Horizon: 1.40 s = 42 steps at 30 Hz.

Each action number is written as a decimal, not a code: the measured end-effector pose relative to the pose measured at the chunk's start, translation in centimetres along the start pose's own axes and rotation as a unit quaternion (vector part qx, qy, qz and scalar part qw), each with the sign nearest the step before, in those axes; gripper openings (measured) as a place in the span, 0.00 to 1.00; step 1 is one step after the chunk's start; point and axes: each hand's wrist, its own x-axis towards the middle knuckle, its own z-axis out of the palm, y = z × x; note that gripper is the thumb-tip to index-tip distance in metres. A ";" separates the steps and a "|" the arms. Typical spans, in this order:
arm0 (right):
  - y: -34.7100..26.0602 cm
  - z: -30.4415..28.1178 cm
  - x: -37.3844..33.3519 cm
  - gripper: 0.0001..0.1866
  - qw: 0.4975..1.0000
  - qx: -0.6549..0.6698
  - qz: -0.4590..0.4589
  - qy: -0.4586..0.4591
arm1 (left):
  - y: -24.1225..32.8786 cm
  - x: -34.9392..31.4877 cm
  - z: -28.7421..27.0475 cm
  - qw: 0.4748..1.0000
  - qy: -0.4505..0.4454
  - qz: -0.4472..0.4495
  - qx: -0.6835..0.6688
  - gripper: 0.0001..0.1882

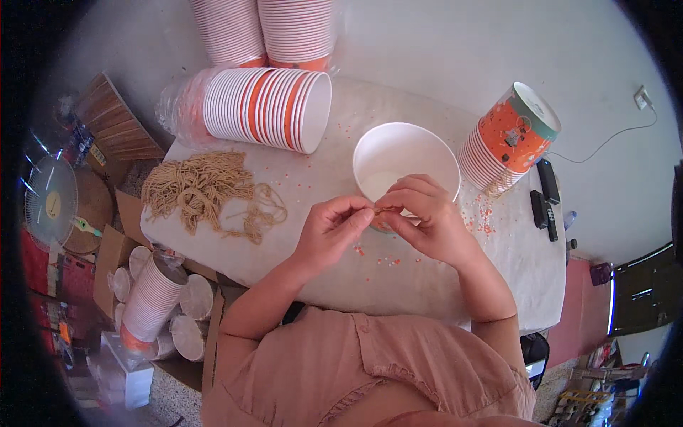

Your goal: Attaching a string handle to a paper bucket by threading and knotting.

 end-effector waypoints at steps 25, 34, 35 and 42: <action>0.4 0.2 -0.4 0.08 1.000 0.000 0.015 -0.020 | 0.1 0.1 1.0 0.975 0.075 0.140 0.156 0.01; 0.5 0.2 -0.5 0.08 1.000 -0.004 0.012 -0.018 | 0.2 0.2 1.0 0.976 0.076 0.128 0.156 0.01; 0.6 0.3 -0.4 0.07 1.000 -0.004 0.008 -0.015 | 0.3 0.2 1.0 0.974 0.065 0.136 0.170 0.01; 0.6 0.3 -0.4 0.07 1.000 -0.007 0.002 -0.028 | 0.1 0.0 0.6 0.993 0.025 0.059 0.101 0.01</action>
